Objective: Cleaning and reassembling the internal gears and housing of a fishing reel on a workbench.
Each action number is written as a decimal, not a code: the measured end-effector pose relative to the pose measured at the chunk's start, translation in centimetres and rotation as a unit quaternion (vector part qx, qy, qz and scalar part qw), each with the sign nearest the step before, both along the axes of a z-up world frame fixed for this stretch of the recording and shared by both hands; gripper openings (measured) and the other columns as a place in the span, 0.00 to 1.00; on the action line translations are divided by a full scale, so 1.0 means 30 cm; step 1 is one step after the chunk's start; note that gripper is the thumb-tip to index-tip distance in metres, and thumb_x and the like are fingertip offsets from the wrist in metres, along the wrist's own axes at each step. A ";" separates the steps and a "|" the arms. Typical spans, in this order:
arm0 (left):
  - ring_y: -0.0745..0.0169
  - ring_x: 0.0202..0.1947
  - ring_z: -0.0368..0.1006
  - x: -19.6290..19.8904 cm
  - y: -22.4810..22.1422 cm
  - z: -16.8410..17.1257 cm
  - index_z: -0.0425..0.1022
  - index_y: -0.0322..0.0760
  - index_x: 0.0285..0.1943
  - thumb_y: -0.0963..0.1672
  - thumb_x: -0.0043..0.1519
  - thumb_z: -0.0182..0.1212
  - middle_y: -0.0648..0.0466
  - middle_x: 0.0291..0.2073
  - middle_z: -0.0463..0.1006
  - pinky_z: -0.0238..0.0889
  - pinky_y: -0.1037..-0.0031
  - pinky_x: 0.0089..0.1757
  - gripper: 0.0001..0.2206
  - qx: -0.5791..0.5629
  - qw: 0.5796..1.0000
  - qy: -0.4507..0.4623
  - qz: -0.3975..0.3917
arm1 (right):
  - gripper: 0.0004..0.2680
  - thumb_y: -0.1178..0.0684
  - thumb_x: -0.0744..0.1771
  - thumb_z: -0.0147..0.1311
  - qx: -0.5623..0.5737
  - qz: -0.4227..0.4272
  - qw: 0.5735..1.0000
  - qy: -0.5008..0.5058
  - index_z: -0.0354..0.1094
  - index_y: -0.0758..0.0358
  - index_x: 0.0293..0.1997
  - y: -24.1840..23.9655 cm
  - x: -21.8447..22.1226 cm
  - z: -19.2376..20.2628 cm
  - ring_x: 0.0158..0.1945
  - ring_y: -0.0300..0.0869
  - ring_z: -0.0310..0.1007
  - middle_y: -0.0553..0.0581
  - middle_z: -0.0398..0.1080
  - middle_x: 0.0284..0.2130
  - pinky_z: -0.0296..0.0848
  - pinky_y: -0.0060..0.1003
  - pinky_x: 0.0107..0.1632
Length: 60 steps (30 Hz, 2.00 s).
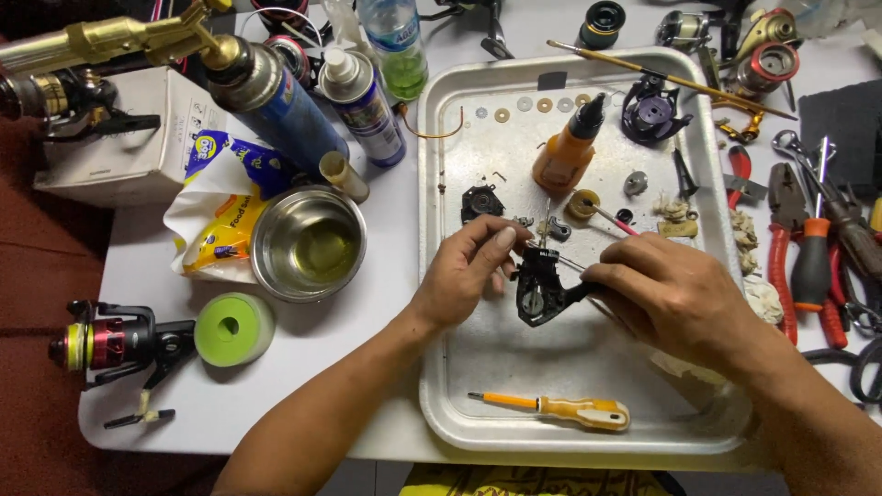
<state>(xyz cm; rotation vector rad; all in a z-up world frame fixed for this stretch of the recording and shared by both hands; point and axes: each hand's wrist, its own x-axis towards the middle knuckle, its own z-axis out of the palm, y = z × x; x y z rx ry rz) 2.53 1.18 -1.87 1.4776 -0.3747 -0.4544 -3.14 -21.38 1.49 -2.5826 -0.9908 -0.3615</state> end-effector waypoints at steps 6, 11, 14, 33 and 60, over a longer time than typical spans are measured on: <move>0.58 0.23 0.72 -0.007 -0.016 -0.027 0.64 0.29 0.38 0.53 0.59 0.48 0.45 0.21 0.71 0.67 0.76 0.22 0.20 -0.095 0.952 0.278 -0.084 | 0.07 0.57 0.63 0.54 0.042 -0.021 0.997 -0.064 0.67 0.68 0.41 -0.033 0.027 -0.039 0.32 0.51 0.69 0.63 0.68 0.32 0.71 0.42 0.33; 0.69 0.18 0.64 0.003 -0.012 -0.016 0.64 0.34 0.29 0.54 0.56 0.51 0.54 0.21 0.66 0.68 0.78 0.23 0.19 -0.048 0.947 0.312 -0.065 | 0.07 0.57 0.63 0.53 0.036 0.004 0.997 -0.070 0.66 0.66 0.41 -0.032 0.029 -0.038 0.28 0.47 0.65 0.61 0.67 0.31 0.67 0.40 0.29; 0.69 0.14 0.63 -0.002 -0.014 -0.029 0.64 0.34 0.27 0.53 0.57 0.51 0.55 0.14 0.66 0.67 0.77 0.21 0.18 -0.046 0.952 0.293 -0.074 | 0.06 0.57 0.64 0.51 0.046 0.024 0.997 -0.064 0.67 0.68 0.40 -0.011 0.026 0.000 0.27 0.48 0.64 0.60 0.66 0.29 0.66 0.40 0.30; 0.57 0.35 0.74 -0.065 -0.026 -0.002 0.75 0.30 0.41 0.53 0.56 0.54 0.46 0.38 0.77 0.69 0.78 0.35 0.20 -0.044 0.926 0.269 -0.263 | 0.14 0.49 0.62 0.48 0.230 -0.111 0.943 0.212 0.65 0.61 0.49 -0.033 -0.012 0.015 0.27 0.36 0.63 0.53 0.70 0.32 0.62 0.28 0.28; 0.71 0.24 0.70 -0.078 -0.036 -0.003 0.76 0.28 0.40 0.51 0.58 0.53 0.51 0.27 0.76 0.58 0.89 0.25 0.19 -0.039 0.910 0.308 -0.275 | 0.05 0.53 0.64 0.47 0.291 -0.108 0.876 0.368 0.67 0.61 0.31 -0.048 0.016 -0.067 0.28 0.35 0.65 0.50 0.68 0.24 0.65 0.28 0.34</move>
